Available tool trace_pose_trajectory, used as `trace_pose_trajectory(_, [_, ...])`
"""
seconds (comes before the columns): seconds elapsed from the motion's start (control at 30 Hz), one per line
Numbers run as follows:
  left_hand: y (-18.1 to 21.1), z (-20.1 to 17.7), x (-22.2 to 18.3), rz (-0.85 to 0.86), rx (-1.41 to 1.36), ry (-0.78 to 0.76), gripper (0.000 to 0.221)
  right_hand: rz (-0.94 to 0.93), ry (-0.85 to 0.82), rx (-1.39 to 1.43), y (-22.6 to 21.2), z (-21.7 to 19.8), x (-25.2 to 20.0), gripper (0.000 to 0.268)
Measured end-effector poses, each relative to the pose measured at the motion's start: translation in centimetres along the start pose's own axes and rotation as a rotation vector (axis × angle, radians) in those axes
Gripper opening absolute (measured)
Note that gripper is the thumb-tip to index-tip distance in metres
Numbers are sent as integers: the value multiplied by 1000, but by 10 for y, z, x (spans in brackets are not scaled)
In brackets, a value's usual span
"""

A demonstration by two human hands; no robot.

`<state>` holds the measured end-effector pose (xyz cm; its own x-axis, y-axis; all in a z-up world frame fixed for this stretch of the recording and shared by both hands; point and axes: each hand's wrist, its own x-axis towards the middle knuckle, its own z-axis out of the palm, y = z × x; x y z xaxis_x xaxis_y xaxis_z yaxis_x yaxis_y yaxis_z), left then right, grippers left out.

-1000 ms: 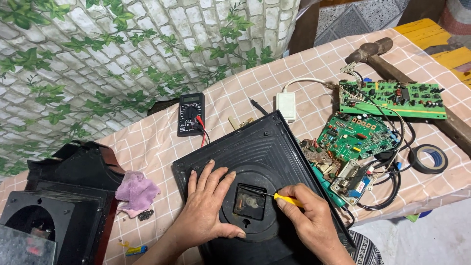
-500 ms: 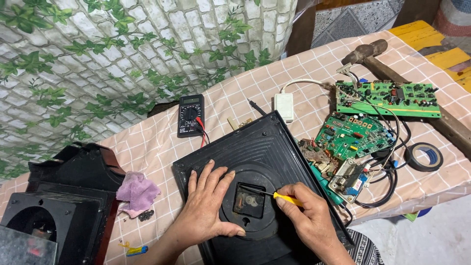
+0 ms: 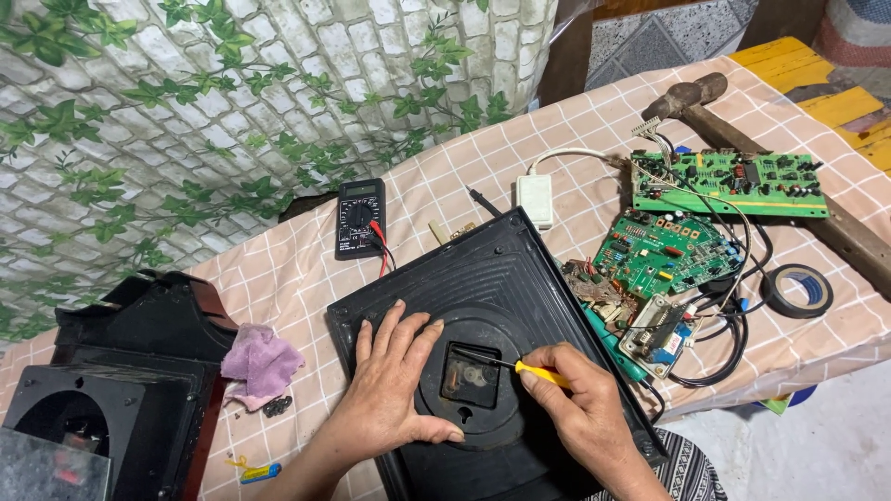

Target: Removing screws from the back panel of an electronic device to disassemble it.

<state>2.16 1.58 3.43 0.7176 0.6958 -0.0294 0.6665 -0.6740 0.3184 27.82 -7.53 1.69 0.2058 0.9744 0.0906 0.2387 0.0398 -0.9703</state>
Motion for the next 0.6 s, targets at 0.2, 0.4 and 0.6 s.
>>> trace_pose_trajectory(0.2, [1, -2, 0, -12, -28, -17, 134, 17, 1, 11, 0, 0, 0, 10])
trace_pose_trajectory(0.4, [1, 0, 0, -11, -1, -4, 137, -48, 11, -43, 0, 3, -3, 12])
trace_pose_trajectory(0.6, [5, -9, -2, 6, -105, -10, 129, -12, 29, 48, 6, 1, -4, 9])
